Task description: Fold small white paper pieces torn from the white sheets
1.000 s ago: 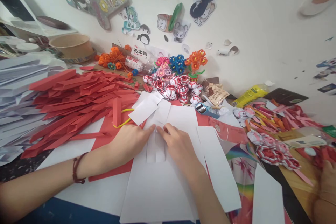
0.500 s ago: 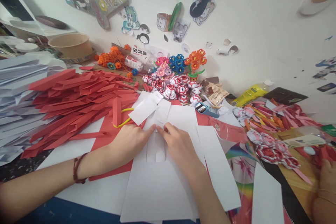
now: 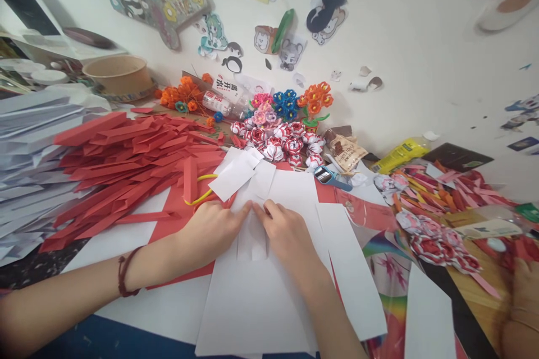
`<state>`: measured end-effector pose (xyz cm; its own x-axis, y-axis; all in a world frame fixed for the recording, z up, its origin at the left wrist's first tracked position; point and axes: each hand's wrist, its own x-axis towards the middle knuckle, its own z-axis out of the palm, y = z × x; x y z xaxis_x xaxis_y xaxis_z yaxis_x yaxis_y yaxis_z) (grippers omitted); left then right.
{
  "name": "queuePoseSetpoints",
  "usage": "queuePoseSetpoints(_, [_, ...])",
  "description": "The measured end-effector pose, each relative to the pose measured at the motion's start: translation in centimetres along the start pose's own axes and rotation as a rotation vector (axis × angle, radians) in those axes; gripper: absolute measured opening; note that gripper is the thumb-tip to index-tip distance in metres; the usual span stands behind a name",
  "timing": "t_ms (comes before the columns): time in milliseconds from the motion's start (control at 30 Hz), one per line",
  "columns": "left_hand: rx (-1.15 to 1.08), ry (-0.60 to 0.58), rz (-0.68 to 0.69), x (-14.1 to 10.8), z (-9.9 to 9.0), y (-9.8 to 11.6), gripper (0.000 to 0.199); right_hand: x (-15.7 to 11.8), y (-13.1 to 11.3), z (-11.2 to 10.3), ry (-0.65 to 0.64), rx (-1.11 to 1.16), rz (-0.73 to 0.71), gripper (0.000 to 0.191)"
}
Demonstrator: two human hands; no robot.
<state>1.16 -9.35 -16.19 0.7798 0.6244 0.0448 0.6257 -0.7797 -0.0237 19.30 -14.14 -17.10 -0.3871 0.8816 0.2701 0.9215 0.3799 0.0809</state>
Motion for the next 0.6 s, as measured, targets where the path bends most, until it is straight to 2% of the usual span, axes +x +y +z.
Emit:
queuePoseSetpoints(133, [0.023,-0.006,-0.018,-0.23,0.28,0.37,0.053,-0.08,0.01,0.15,-0.014,0.0,0.004,0.043])
queuePoseSetpoints(300, [0.072,0.028,0.026,-0.66,0.54,0.72,0.06,0.03,-0.05,0.06,-0.028,0.009,0.004,0.048])
queuePoseSetpoints(600, [0.076,0.031,0.013,-0.55,0.32,0.66,0.051,-0.01,-0.15,-0.16,-0.056,-0.007,0.01,0.05])
